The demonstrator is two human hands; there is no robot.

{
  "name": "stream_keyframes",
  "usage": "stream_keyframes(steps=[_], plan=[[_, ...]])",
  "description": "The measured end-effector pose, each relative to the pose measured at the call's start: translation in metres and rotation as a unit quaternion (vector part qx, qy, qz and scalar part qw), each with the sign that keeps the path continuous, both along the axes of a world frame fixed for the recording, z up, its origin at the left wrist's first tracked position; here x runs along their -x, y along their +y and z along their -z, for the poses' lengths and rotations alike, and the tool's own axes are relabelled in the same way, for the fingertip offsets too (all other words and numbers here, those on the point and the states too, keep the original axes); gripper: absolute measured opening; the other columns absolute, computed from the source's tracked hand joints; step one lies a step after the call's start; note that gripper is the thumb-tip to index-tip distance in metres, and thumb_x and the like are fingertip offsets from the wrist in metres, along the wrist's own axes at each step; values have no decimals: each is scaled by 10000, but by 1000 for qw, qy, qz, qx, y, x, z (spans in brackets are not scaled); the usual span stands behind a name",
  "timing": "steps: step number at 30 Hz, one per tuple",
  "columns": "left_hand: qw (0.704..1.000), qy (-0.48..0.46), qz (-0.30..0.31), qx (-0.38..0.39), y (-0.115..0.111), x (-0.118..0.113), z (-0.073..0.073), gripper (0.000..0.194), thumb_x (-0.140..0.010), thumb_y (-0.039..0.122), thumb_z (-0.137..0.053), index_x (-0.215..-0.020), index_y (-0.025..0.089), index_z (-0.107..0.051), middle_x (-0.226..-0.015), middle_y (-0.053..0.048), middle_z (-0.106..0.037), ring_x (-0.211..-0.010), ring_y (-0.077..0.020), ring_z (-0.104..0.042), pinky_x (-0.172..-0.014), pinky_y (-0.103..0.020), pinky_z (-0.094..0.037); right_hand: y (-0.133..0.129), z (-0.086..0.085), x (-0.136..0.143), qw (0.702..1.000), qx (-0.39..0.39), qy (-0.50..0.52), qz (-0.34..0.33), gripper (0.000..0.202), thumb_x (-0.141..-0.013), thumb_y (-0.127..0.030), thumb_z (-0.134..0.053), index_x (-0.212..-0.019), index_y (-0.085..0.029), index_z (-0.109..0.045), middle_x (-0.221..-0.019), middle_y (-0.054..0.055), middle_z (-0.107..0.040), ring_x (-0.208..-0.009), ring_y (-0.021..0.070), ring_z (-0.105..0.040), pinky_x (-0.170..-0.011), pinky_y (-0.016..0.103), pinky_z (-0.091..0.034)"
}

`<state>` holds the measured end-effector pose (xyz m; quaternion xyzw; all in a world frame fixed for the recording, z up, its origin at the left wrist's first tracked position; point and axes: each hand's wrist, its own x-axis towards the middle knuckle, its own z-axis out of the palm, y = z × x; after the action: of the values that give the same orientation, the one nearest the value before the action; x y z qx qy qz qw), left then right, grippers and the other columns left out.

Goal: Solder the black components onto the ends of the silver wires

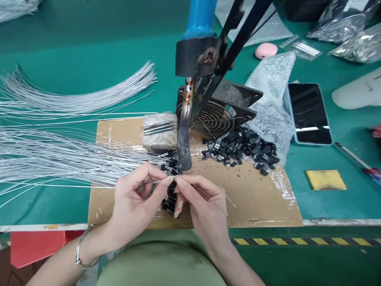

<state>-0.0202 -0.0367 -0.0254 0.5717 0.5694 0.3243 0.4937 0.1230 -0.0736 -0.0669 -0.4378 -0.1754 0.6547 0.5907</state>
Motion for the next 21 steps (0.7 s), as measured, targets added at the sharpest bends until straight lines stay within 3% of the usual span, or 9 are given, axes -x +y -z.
stream_keyframes(steps=[6,14,21], plan=[[1000,5,-2,8,1,-1,-2,136,-918,239,-703,-798,176,-688,-671,-30,-703,-564,-143,-615,-509,-256,-441,0,-1,-2,1000,0,-4,0,67,-890,-297,-830,-867,-241,-860,-698,-24,-753,-450,79,-663,-436,164,-587],[1000,7,22,-3,0,2,-1,154,-951,224,-693,-804,181,-678,-664,2,-648,-561,-115,-537,-506,-251,-366,2,-3,-5,1000,23,-3,-7,84,-847,-312,-862,-824,-231,-850,-663,-20,-739,-433,92,-645,-416,186,-558],[997,26,61,-27,2,7,-3,161,-967,198,-692,-807,186,-690,-619,42,-586,-520,-87,-337,-465,-239,-256,7,-4,-20,994,41,16,-96,105,-846,-310,-867,-791,-223,-845,-598,-27,-721,-415,77,-623,-423,165,-550]])
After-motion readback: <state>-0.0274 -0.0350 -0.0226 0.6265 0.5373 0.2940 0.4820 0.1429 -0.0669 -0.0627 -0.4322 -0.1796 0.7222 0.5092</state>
